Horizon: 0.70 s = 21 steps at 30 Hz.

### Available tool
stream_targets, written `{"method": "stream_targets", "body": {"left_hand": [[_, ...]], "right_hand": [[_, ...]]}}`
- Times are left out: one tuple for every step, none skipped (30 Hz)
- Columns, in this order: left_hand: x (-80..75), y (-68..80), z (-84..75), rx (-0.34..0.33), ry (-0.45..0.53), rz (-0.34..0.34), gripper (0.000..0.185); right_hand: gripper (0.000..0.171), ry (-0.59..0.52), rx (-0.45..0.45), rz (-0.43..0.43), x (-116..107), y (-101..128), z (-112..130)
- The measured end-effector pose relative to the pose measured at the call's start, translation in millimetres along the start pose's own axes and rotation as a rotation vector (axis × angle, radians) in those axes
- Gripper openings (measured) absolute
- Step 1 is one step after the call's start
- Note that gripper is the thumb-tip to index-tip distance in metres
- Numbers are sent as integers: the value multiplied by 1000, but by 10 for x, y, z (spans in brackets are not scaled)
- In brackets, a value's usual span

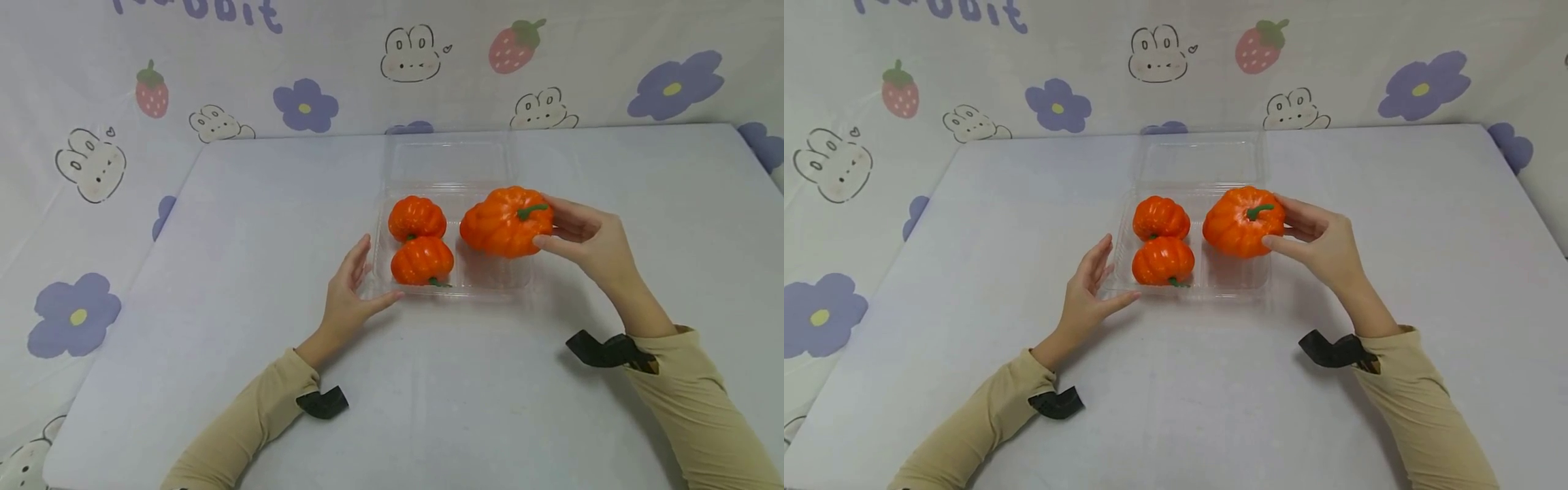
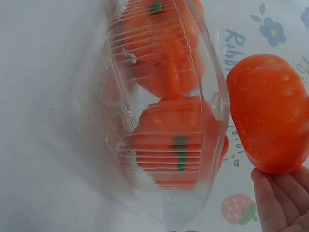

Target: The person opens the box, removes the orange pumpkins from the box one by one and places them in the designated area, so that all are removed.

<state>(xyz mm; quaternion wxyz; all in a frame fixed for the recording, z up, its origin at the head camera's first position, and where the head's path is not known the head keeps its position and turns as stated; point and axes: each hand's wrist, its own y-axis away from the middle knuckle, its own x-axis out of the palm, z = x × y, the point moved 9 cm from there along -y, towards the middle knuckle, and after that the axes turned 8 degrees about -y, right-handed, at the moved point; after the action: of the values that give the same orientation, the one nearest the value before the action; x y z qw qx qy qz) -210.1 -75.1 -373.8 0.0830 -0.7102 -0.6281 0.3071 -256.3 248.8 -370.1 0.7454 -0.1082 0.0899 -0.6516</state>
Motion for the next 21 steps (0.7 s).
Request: {"method": "stream_targets", "body": {"left_hand": [[-8, -2, -28, 6, -1, -1, 84], [-12, -3, -43, 13, -9, -2, 83], [-16, -5, -55, 19, -18, -3, 83], [-18, -5, -63, 24, -25, -5, 83], [-21, -6, -75, 32, -23, -8, 82], [-23, -6, -81, 38, -25, -11, 82], [-20, -10, -86, 43, -25, -13, 81], [-15, -12, -90, 50, -24, -15, 81], [-10, -12, -92, 54, -20, -16, 80], [-5, -10, -92, 58, -14, -18, 80], [-2, -8, -93, 61, -13, -19, 79], [2, -4, -92, 63, -11, -19, 78], [4, 2, -94, 65, -10, -21, 78], [5, 7, -90, 63, -11, -24, 78], [2, 12, -87, 60, -14, -27, 78], [-1, 14, -87, 58, -19, -29, 78], [-4, 13, -89, 55, -28, -29, 78], [-8, 11, -90, 50, -31, -30, 78], [-10, 8, -92, 47, -34, -30, 78], [-10, 5, -92, 43, -37, -28, 78], [-9, 3, -95, 40, -41, -25, 78]], "right_hand": [[54, 19, 3, -13, -62, -15, -60], [54, 11, 2, -24, -129, -29, -127], [54, -6, 5, -38, -187, -42, -170], [53, -14, 2, -52, -255, -54, -221], [53, -26, 4, -65, -307, -64, -249], [52, -40, 9, -77, -357, -71, -272], [52, -46, 13, -91, -410, -76, -288], [52, -74, 21, -104, -465, -77, -308], [52, -81, 27, -118, -517, -77, -319], [52, -70, 30, -131, -570, -74, -327], [52, -58, 32, -145, -621, -72, -329], [52, -52, 36, -160, -672, -72, -334], [52, -37, 35, -176, -723, -72, -333], [52, -15, 35, -194, -770, -73, -330], [52, 9, 33, -212, -814, -78, -324], [51, 26, 34, -229, -855, -84, -318], [51, 21, 35, -248, -897, -90, -317], [51, 16, 36, -265, -935, -96, -314], [51, 9, 39, -283, -970, -101, -314], [51, 3, 40, -299, -1001, -104, -313], [51, -10, 42, -314, -1028, -104, -315]]}}
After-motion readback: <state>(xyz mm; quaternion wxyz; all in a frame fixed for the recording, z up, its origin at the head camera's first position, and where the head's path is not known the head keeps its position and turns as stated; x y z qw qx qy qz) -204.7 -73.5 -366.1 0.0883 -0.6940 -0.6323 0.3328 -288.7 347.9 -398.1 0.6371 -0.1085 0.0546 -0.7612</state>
